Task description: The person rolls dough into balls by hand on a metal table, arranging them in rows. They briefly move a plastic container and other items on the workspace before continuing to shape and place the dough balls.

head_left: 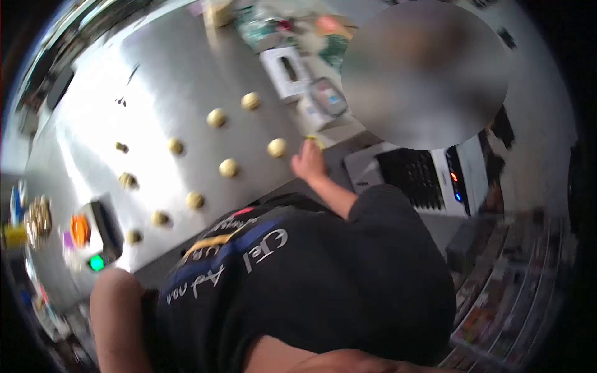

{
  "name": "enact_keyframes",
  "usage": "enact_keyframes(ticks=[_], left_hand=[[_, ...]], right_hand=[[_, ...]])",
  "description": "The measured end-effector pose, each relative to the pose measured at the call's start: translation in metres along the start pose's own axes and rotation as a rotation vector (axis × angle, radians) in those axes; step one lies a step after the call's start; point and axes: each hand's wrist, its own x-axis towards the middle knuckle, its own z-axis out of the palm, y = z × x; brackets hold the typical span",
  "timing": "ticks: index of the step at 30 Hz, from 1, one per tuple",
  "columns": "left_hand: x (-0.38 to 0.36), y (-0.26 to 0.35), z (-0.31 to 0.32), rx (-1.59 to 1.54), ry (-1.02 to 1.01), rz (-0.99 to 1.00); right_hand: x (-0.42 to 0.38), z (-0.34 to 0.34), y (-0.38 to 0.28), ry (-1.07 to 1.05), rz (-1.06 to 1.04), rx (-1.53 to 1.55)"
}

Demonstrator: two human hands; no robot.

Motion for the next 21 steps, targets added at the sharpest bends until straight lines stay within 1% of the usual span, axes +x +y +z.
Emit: enact_keyframes(ticks=[1,2,3,4,6,7,8,9,10,11,13,14,15,16,17,18,20,21], left_hand=[[-0.001,0.0,-0.005,0.062,0.002,-0.005],[0.001,0.002,-0.007,0.114,0.021,0.024],[-0.003,0.004,-0.017,0.184,0.071,0.052],[-0.004,0.005,-0.028,0.244,0.104,0.071],[-0.032,-0.038,-0.017,0.322,0.167,0.014],[-0.064,-0.05,-0.035,0.434,0.119,-0.096],[-0.102,-0.054,-0.058,0.599,-0.034,-0.264],[-0.141,-0.064,-0.078,0.77,-0.198,-0.438],[-0.179,-0.076,-0.099,0.897,-0.397,-0.621],[-0.212,-0.084,-0.118,0.95,-0.577,-0.842],[-0.276,-0.098,-0.143,0.934,-0.62,-1.861],[-0.333,-0.101,-0.17,0.928,-0.75,-1.9],[-0.381,-0.103,-0.194,0.919,-0.881,-1.936],[-0.397,-0.108,-0.192,1.044,-1.007,-1.938],[-0.412,-0.112,-0.182,1.171,-1.132,-1.935],[-0.428,-0.112,-0.179,1.17,-1.127,-1.954],[-0.451,-0.108,-0.175,1.285,-1.408,-1.636],[-0.439,-0.112,-0.173,1.12,-1.466,-1.8]], right_hand=[[0.002,-0.009,-0.011,-0.007,0.064,0.039],[0.004,-0.014,-0.014,0.005,0.017,0.021],[0.006,-0.021,-0.022,-0.03,0.051,0.002],[0.005,-0.017,-0.021,-0.056,0.128,0.048],[0.002,-0.009,-0.013,0.049,-0.014,-0.005],[0.004,-0.005,-0.003,-0.109,0.04,-0.075],[0.0,0.009,0.011,0.033,-0.081,-0.213],[0.001,0.001,0.004,-0.167,0.043,-0.258],[0.002,-0.018,-0.023,-0.309,0.183,-0.279],[0.0,-0.022,-0.029,-0.396,0.242,-0.363],[-0.001,-0.024,-0.04,-0.566,0.374,-0.499],[-0.003,-0.023,-0.046,-0.568,0.379,-0.501],[-0.004,-0.022,-0.052,-0.604,0.429,-0.555],[-0.005,-0.021,-0.057,-0.641,0.476,-0.613],[-0.004,-0.018,-0.062,-0.644,0.475,-0.624],[-0.004,-0.014,-0.064,-0.633,0.507,-0.658],[-0.007,-0.006,-0.061,-0.632,0.54,-0.705],[-0.008,-0.003,-0.056,-0.598,0.528,-0.703]])
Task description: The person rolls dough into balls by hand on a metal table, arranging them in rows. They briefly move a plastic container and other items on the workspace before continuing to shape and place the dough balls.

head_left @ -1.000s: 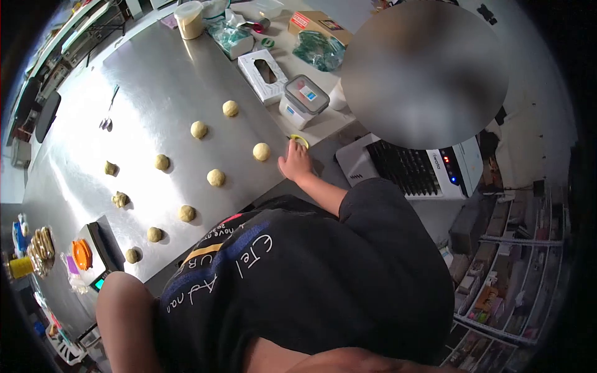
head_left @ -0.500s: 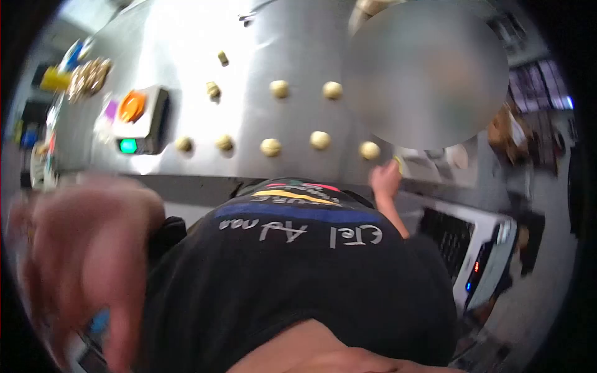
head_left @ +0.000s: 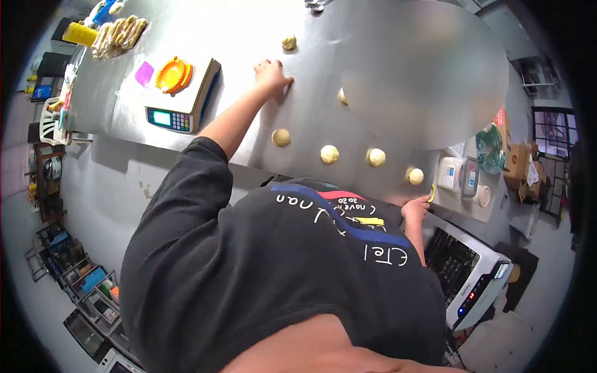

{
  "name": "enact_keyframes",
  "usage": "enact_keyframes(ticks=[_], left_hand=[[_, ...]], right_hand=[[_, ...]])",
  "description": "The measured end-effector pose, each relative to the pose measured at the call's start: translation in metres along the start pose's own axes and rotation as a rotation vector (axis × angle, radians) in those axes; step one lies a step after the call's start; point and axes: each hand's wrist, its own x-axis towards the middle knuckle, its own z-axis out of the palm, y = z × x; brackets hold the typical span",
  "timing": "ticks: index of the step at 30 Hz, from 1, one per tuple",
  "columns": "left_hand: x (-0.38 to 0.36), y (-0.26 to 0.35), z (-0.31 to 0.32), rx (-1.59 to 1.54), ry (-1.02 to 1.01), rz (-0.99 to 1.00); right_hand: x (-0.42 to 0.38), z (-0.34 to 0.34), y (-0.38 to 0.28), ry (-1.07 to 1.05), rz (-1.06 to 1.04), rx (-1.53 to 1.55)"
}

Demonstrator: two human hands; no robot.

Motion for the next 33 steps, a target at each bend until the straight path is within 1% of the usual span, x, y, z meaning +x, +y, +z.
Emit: enact_keyframes(ticks=[2,3,5,6,8,9,10,12,13,14,16,17,19,21,23,27,29,30,31,32,33], left_hand=[[-0.011,-0.005,-0.025,-0.151,-0.098,0.101],[-0.016,-0.009,-0.026,-0.153,-0.103,0.12],[-0.026,-0.02,-0.023,-0.261,-0.108,0.451],[-0.027,-0.023,-0.016,-0.261,-0.119,0.467],[-0.031,-0.029,-0.002,-0.136,0.174,0.862],[-0.032,-0.028,0.001,-0.164,0.284,0.933],[-0.029,-0.026,0.005,-0.17,0.279,0.948],[-0.022,-0.017,0.012,-0.342,0.289,0.85],[-0.018,-0.01,0.014,-0.343,0.304,0.799],[-0.013,-0.005,0.013,-0.349,0.297,0.814],[-0.005,0.002,0.012,-0.288,0.206,0.813],[0.002,0.007,0.01,-0.288,0.198,0.825],[0.011,0.021,0.009,-0.161,0.121,0.773],[0.018,0.031,0.006,-0.142,0.104,0.745],[0.024,0.04,-0.003,-0.047,0.064,0.694],[0.022,0.048,-0.011,-0.068,0.088,0.643],[0.014,0.054,-0.026,-0.16,-0.259,0.332],[0.018,0.048,-0.013,-0.158,-0.258,0.334],[0.02,0.04,-0.004,-0.263,-0.253,0.391],[0.026,0.028,0.004,-0.471,-0.4,0.34],[0.025,0.02,-0.004,-0.671,-0.539,0.261]], right_hand=[[0.004,0.007,0.002,0.033,0.018,0.015],[0.007,0.01,0.002,0.05,0.015,0.008],[0.012,0.013,0.006,0.062,0.034,0.002],[0.012,0.014,0.006,0.065,0.027,0.008],[0.013,0.018,0.005,0.058,0.031,0.011],[0.011,0.014,0.002,0.038,0.044,0.014],[0.01,0.011,0.001,0.021,0.059,0.019],[0.01,0.012,0.003,0.035,0.077,0.049],[0.007,0.011,0.003,0.052,0.057,0.057],[0.003,0.01,0.003,0.066,0.034,0.064],[0.009,0.018,0.006,0.095,0.041,0.081],[0.012,0.023,0.006,0.128,0.033,0.1],[0.009,0.021,0.006,0.121,0.041,0.086],[0.007,0.014,0.003,0.125,0.027,0.066],[0.008,0.009,0.003,0.04,0.04,0.054],[0.017,0.011,0.004,0.022,0.039,0.064],[0.025,0.021,0.006,0.045,0.08,0.049],[0.024,0.019,0.004,0.044,0.081,0.051],[0.023,0.015,0.001,0.018,0.114,0.033],[0.021,0.012,-0.001,-0.009,0.147,0.014],[0.02,0.013,-0.002,-0.014,0.149,0.012]])
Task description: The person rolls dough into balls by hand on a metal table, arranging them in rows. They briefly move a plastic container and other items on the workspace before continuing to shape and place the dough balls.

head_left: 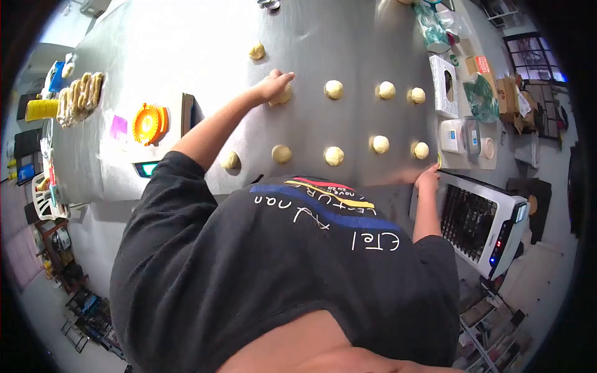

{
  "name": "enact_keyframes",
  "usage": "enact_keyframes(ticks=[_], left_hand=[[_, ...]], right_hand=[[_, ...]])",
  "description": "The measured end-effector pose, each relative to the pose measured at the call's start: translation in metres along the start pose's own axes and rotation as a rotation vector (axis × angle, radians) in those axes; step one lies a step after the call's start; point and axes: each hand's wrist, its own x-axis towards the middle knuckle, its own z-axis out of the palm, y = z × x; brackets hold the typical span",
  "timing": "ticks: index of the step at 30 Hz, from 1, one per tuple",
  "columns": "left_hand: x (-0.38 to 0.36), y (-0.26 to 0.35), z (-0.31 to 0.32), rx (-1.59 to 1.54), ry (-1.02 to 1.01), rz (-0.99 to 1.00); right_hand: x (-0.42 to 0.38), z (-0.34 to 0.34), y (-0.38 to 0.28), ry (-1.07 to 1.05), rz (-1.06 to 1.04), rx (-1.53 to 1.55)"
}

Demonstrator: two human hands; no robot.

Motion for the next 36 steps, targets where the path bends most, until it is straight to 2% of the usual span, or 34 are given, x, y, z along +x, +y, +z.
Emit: enact_keyframes(ticks=[2,5,7,8,9,11,12,14,17,23,25,30,32,33,35,36], left_hand=[[-0.014,-0.004,-0.017,-0.055,-0.047,0.044],[-0.024,-0.009,-0.029,-0.076,-0.078,0.142],[-0.038,0.002,-0.031,0.508,0.156,0.382],[-0.031,-0.009,-0.022,0.548,0.346,0.699],[-0.04,0.004,-0.021,0.655,0.302,0.932],[-0.031,-0.006,0.004,0.605,0.338,0.965],[-0.029,-0.004,0.011,0.661,0.394,1.064],[-0.012,-0.016,0.019,0.606,0.349,1.037],[-0.001,-0.004,0.025,0.523,0.314,0.95],[0.022,0.025,0.034,0.685,0.243,0.724],[0.034,0.031,0.036,0.758,0.287,0.612],[0.03,0.05,0.032,0.784,0.26,0.49],[0.028,0.05,0.032,0.706,0.21,0.305],[0.026,0.047,0.032,0.712,0.203,0.315],[0.014,0.03,0.022,0.54,0.165,0.146],[-0.005,0.031,0.008,0.739,0.008,0.263]], right_hand=[[0.003,0.0,-0.001,-0.02,0.009,-0.082],[0.005,0.005,-0.001,0.014,0.045,0.019],[0.008,0.009,0.001,0.021,0.048,0.025],[0.01,0.011,0.001,0.033,0.043,0.024],[0.005,0.005,-0.002,0.031,0.043,0.026],[-0.012,-0.018,-0.009,-0.065,0.064,-0.07],[-0.01,-0.013,-0.007,-0.064,0.062,-0.072],[0.0,0.002,0.001,0.064,0.009,0.018],[0.002,0.009,0.001,0.085,0.029,-0.042],[-0.001,0.006,0.001,0.076,0.029,0.086],[0.002,0.01,0.002,0.076,0.031,0.043],[0.003,0.011,0.001,0.075,0.047,0.028],[0.004,0.012,0.004,0.095,0.012,0.108],[0.005,0.014,0.006,0.09,0.022,0.115],[0.008,0.018,0.006,0.114,0.007,0.088],[0.012,0.021,0.005,0.125,0.022,0.114]])
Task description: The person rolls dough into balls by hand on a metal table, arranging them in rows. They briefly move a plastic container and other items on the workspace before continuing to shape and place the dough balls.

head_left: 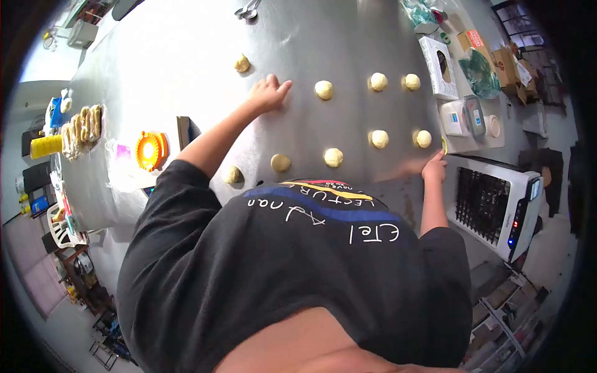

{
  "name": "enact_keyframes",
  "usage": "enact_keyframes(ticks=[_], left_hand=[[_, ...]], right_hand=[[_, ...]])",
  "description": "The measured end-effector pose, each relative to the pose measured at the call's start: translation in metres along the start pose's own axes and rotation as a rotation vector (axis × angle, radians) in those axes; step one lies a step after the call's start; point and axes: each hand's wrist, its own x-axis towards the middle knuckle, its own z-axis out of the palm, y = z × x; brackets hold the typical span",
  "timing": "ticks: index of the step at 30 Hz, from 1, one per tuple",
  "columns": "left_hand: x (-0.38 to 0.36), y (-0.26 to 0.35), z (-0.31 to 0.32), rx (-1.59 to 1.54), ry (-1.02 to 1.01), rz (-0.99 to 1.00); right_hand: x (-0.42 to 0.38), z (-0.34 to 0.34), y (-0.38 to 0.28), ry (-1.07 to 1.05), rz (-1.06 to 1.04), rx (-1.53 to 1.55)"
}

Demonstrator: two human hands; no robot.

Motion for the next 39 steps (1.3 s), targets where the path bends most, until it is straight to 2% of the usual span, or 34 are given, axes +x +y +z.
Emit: enact_keyframes(ticks=[1,3,4,5,6,7,8,9,11,13,14,18,21,22,27,29,33,35,36,37,39], left_hand=[[-0.003,-0.008,-0.007,0.009,-0.002,-0.005],[-0.011,-0.024,-0.018,-0.627,-0.243,-0.345],[-0.02,-0.026,-0.038,-0.746,-0.374,-0.337],[-0.017,-0.038,-0.034,-0.712,-0.341,-0.32],[-0.005,-0.066,-0.012,-0.549,-0.253,-0.16],[-0.005,-0.064,-0.014,-0.385,-0.166,0.002],[-0.008,-0.056,-0.009,-0.27,-0.039,-0.059],[-0.027,-0.018,-0.022,-0.156,0.089,-0.119],[-0.027,-0.014,0.024,0.026,0.509,0.168],[-0.033,0.001,0.038,0.137,0.569,0.232],[-0.03,0.002,0.042,0.177,0.7,0.285],[-0.015,-0.002,0.042,0.003,0.59,0.165],[0.003,-0.003,0.037,0.014,0.491,0.109],[0.006,0.0,0.025,0.041,0.397,0.089],[0.031,0.005,0.007,0.049,0.316,-0.025],[0.033,0.006,0.006,0.076,0.219,-0.105],[0.018,-0.008,0.002,0.024,0.143,-0.071],[0.022,-0.041,0.017,-0.607,0.0,-0.295],[0.007,-0.035,0.006,-0.602,-0.075,-0.354],[-0.002,-0.037,0.004,-0.595,-0.081,-0.351],[-0.016,-0.044,0.0,-0.633,0.0,-0.098]], right_hand=[[0.0,-0.001,-0.001,-0.007,-0.005,0.007],[0.002,0.0,-0.002,-0.026,0.015,-0.079],[0.004,0.002,-0.001,-0.009,0.011,-0.078],[0.005,0.006,-0.001,-0.017,0.008,-0.074],[0.005,0.006,0.001,-0.007,-0.004,-0.068],[0.004,0.004,0.001,0.005,-0.013,-0.063],[0.003,0.002,0.002,-0.016,-0.011,-0.044],[0.0,-0.002,0.0,-0.017,-0.006,-0.043],[-0.004,-0.01,-0.004,-0.061,0.017,-0.037],[-0.002,-0.007,-0.002,-0.055,0.019,-0.033],[-0.001,-0.005,-0.001,-0.047,0.015,-0.031],[-0.003,-0.002,0.001,-0.03,0.003,-0.034],[-0.004,-0.003,0.0,-0.04,-0.004,-0.035],[-0.007,-0.01,-0.002,-0.044,0.005,-0.023],[0.001,-0.003,0.001,-0.006,-0.002,-0.103],[0.0,-0.002,0.0,-0.005,0.018,-0.077],[0.001,-0.002,0.003,-0.045,-0.026,0.025],[-0.001,-0.003,0.002,-0.037,-0.02,0.025],[-0.003,-0.004,0.001,-0.016,-0.019,0.016],[-0.002,-0.003,0.0,-0.023,-0.013,0.02],[-0.001,-0.004,-0.001,-0.025,0.016,-0.016]])
